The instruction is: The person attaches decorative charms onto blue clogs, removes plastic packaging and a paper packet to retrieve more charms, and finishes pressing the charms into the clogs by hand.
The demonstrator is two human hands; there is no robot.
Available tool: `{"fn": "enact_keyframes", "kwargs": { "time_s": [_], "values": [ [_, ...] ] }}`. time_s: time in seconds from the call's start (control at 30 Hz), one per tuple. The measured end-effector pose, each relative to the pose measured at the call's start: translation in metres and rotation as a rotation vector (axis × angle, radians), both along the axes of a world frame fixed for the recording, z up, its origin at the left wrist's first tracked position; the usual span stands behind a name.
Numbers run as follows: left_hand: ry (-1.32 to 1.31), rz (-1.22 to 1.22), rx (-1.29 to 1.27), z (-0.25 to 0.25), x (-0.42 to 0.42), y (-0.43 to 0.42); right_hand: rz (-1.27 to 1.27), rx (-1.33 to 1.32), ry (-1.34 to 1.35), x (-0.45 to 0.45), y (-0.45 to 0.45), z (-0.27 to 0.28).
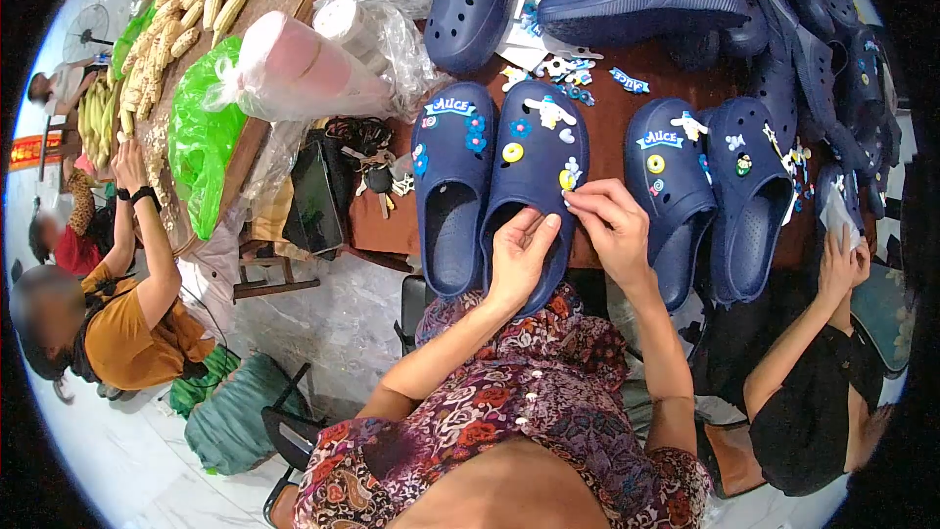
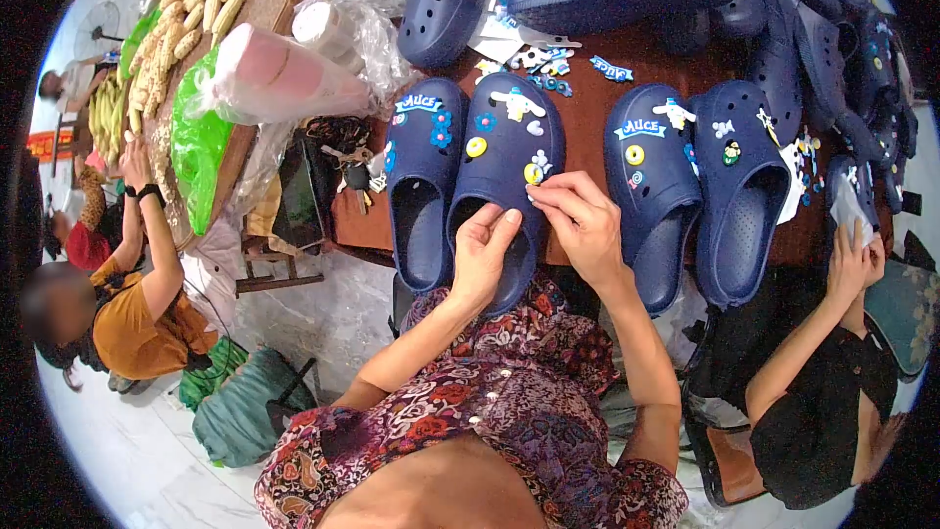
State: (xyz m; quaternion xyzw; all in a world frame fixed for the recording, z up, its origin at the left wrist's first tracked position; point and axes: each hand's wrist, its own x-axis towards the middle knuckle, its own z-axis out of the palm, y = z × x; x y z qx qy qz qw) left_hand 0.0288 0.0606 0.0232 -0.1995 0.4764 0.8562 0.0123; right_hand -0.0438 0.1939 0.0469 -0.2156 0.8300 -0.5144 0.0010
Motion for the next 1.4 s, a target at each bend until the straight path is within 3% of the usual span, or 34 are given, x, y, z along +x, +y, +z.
{"fn": "enact_keyframes", "kwargs": {
  "time_s": [0.23,0.5,0.73,0.83,0.9,1.27,1.4],
  "values": [
    [0.01,0.009,-0.033,-0.001,0.002,0.001,0.047,-0.04,-0.097,-0.008,0.006,-0.004],
    [-0.008,-0.006,-0.024,0.004,0.002,0.002,-0.003,0.081,0.103,0.009,-0.003,-0.002],
    [-0.006,-0.004,-0.039,-0.001,0.004,0.003,0.016,0.077,0.073,0.004,-0.001,0.001],
    [-0.021,0.011,-0.019,0.001,0.004,0.004,-0.013,0.052,-0.018,0.004,-0.001,0.0],
    [-0.002,0.009,0.023,-0.001,0.002,0.003,-0.163,-0.26,-0.432,0.006,-0.001,-0.009],
    [-0.042,-0.034,0.01,0.0,0.002,0.0,-0.023,-0.045,-0.206,0.003,0.0,0.002],
    [-0.003,0.009,0.136,0.004,0.001,-0.001,0.027,0.017,-0.209,0.0,0.006,0.01]
  ]
}}
